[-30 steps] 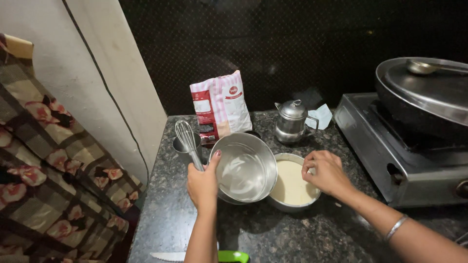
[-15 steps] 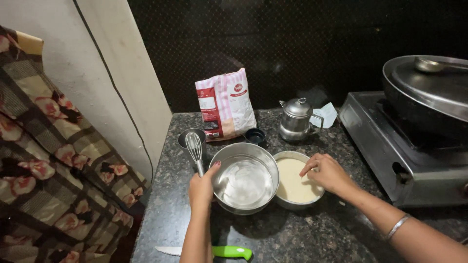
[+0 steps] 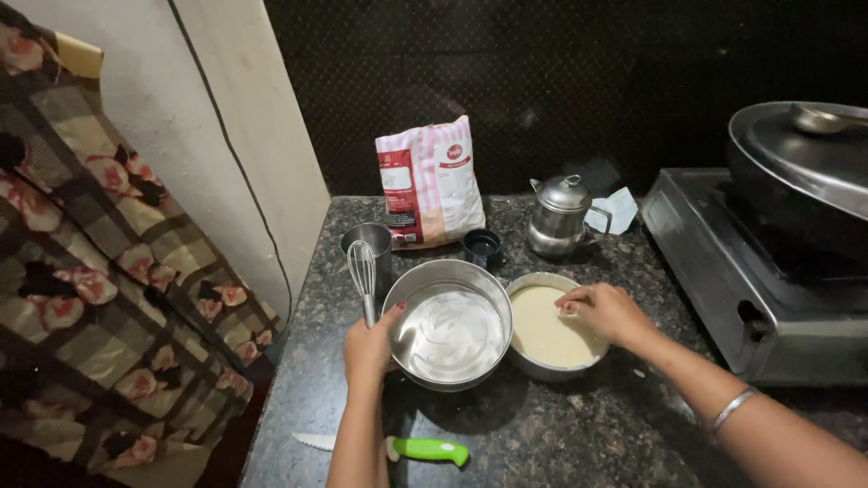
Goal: The person pours batter from a bowl into a pan, whisks the remaining mixture, and scrapes it into the pan. They then wash their hands in the bowl, wipe the counter with a knife, and tap the pan on the surface.
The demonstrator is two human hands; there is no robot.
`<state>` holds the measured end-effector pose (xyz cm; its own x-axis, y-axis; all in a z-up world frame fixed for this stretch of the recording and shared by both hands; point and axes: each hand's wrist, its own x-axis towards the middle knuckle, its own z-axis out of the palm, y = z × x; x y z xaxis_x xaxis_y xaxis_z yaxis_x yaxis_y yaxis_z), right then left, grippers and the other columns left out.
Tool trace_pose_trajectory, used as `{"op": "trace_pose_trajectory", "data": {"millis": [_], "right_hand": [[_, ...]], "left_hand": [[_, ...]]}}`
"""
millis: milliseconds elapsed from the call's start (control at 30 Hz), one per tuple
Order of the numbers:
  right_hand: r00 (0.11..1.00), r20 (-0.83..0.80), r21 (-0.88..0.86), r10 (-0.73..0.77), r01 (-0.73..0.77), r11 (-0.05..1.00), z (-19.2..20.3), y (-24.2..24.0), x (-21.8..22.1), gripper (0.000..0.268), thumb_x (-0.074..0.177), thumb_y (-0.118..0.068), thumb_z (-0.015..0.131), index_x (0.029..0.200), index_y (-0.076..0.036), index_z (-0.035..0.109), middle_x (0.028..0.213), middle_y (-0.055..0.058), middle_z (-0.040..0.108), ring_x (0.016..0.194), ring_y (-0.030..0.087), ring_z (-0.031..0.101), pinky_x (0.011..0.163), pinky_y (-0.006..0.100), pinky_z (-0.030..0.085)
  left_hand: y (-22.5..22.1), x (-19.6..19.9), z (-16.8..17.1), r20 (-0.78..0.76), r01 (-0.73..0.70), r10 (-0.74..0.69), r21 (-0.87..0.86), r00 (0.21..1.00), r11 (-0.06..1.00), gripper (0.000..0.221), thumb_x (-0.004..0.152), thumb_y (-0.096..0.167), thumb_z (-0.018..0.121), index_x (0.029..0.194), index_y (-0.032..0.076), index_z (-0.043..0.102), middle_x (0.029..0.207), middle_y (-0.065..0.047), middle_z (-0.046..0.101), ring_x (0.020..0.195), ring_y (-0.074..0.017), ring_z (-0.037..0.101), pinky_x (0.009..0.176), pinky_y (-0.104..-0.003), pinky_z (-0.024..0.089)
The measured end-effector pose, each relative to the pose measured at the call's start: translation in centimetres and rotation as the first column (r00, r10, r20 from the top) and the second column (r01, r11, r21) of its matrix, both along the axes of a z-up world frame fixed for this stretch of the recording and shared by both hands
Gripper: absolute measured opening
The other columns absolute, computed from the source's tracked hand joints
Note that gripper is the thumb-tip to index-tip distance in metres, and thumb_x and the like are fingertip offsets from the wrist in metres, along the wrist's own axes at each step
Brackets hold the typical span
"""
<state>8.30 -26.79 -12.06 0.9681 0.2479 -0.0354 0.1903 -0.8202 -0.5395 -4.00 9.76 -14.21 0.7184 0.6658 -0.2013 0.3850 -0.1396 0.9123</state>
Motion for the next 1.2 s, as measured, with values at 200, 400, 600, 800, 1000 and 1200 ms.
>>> {"op": "trace_pose_trajectory", "data": {"millis": [200, 400, 600, 800, 1000, 1200], "right_hand": [[0.985, -0.123, 0.116, -0.117, 0.131, 0.985, -1.2, -0.1, 1.2, 0.021, 0.087, -0.026, 0.075, 0.099, -0.011, 0.083, 0.089, 0.004, 0.084, 0.081, 0.017, 0.083, 0.078, 0.032, 0.062], [0.995, -0.047, 0.082, -0.093, 0.097, 0.992, -2.6, 0.3, 1.9, 0.036, 0.098, -0.038, 0.064, 0.089, -0.008, 0.082, 0.082, 0.005, 0.082, 0.078, 0.016, 0.078, 0.078, 0.033, 0.058], [0.997, 0.055, 0.068, -0.056, 0.052, 0.996, -3.6, -0.3, 3.5, 0.025, 0.095, -0.031, 0.065, 0.094, -0.017, 0.085, 0.094, 0.003, 0.082, 0.086, 0.018, 0.077, 0.082, 0.035, 0.057], [0.994, 0.029, 0.02, -0.109, 0.109, 0.994, -1.9, -0.2, 2.9, 0.024, 0.086, -0.019, 0.075, 0.108, -0.02, 0.083, 0.102, 0.004, 0.08, 0.09, 0.018, 0.076, 0.087, 0.035, 0.057], [0.998, 0.002, 0.042, -0.066, 0.066, 0.997, 0.4, -0.9, 2.8, 0.025, 0.085, -0.023, 0.075, 0.107, -0.014, 0.083, 0.096, 0.009, 0.083, 0.085, 0.018, 0.078, 0.082, 0.035, 0.06], [0.999, -0.042, -0.055, -0.032, 0.03, 0.998, 1.9, -0.1, 3.0, 0.026, 0.088, -0.028, 0.073, 0.109, -0.016, 0.083, 0.101, 0.005, 0.081, 0.088, 0.016, 0.076, 0.083, 0.036, 0.058]], "left_hand": [[0.6, -2.1, 0.6, -0.148, -0.026, 0.043, 0.114, 0.988, 0.993, 0.057, 0.072, 0.056, 0.076, 0.095, 0.004, 0.078, 0.092, -0.022, 0.077, 0.091, -0.0405, 0.074, 0.085, -0.049, 0.053], [0.4, -2.4, -1.4, -0.135, -0.069, 0.107, 0.259, 0.985, 0.963, 0.058, 0.076, 0.058, 0.075, 0.098, 0.004, 0.079, 0.096, -0.026, 0.075, 0.095, -0.0459, 0.07, 0.088, -0.051, 0.053], [-1.1, -2.8, -0.1, -0.187, -0.074, 0.166, 0.421, 0.968, 0.904, 0.048, 0.082, 0.049, 0.076, 0.098, 0.005, 0.075, 0.099, -0.024, 0.074, 0.097, -0.0468, 0.069, 0.085, -0.054, 0.054], [-2.7, -3.8, 2.2, -0.183, -0.055, 0.196, 0.58, 0.963, 0.813, 0.057, 0.08, 0.048, 0.081, 0.108, 0.002, 0.064, 0.101, -0.022, 0.072, 0.093, -0.0455, 0.07, 0.081, -0.053, 0.054], [-4.1, -2.8, 5.3, -0.124, 0.003, 0.134, 0.743, 0.983, 0.669, 0.052, 0.075, 0.045, 0.083, 0.104, 0.005, 0.066, 0.108, -0.017, 0.065, 0.103, -0.0379, 0.065, 0.082, -0.049, 0.056], [-4.6, -0.7, 3.2, -0.256, 0.191, 0.007, 0.741, 0.967, 0.644, 0.024, 0.082, 0.024, 0.074, 0.101, 0.01, 0.074, 0.109, -0.015, 0.068, 0.104, -0.0352, 0.067, 0.083, -0.048, 0.057]]}}
